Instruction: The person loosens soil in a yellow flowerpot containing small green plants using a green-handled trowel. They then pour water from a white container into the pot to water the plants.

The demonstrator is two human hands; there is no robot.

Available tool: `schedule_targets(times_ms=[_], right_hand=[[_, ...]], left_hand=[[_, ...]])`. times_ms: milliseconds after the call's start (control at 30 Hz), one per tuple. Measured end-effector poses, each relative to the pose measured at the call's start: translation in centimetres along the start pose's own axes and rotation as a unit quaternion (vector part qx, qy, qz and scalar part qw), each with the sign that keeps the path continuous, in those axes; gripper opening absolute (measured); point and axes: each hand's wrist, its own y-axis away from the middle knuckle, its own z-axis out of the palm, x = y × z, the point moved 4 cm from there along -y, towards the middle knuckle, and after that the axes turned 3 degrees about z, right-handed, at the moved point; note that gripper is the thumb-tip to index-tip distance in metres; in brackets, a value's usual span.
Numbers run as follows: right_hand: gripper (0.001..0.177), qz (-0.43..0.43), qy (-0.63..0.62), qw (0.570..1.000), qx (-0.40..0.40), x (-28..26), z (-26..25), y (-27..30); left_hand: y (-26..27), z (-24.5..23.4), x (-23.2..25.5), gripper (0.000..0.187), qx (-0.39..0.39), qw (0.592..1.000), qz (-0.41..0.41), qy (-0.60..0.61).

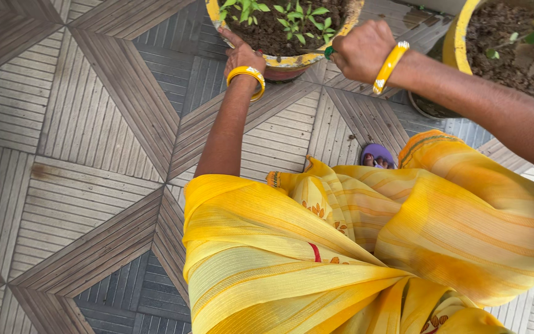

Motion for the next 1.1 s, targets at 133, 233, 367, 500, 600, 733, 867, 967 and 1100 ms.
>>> schedule_targets(times_ms=[133, 233, 367, 500, 600, 733, 867, 967, 1100], right_hand=[[0.027, 0.017, -0.060, 0.998, 0.028, 0.3, 0.5, 2.6], [0.030, 0.007, -0.025, 0.999, 0.023, 1.7, -1.8, 2.0], [0.033, 0.019, -0.108, 0.992, -0.063, 4.2, -5.8, 0.1], [0.033, 0.017, -0.088, 0.987, -0.133, 2.6, -4.3, -2.6], [0.032, 0.008, -0.102, 0.985, -0.140, 3.6, -1.0, -4.6], [0.030, -0.028, -0.211, 0.974, -0.073, 7.1, 2.5, -7.3], [0.026, 0.008, -0.205, 0.972, -0.117, 9.0, 5.1, -8.7], [0.024, 0.015, -0.129, 0.978, -0.164, 7.9, 5.3, -9.1], [0.022, 0.001, -0.037, 0.979, -0.198, 3.9, 2.8, -8.4]], left_hand=[[-0.1, -0.1, 0.1, 0.120, 0.009, 1.000, 0.002, 0.003], [-0.1, -0.2, 0.1, 0.119, 0.003, 1.000, -0.005, 0.000], [-0.1, 0.0, 0.1, 0.119, -0.002, 1.000, -0.003, -0.009], [-0.3, 0.0, 0.0, 0.121, 0.009, 1.000, -0.004, -0.010], [-0.4, 0.2, -0.1, 0.120, 0.006, 1.000, 0.000, -0.010], [-0.5, 0.1, -0.2, 0.119, -0.006, 1.000, 0.004, -0.020], [-0.7, 0.2, -0.2, 0.120, -0.009, 1.000, 0.001, -0.025], [-0.8, 0.5, -0.4, 0.122, -0.002, 1.000, 0.008, -0.026], [-0.8, 0.3, -0.3, 0.122, 0.004, 1.000, 0.011, -0.029]])
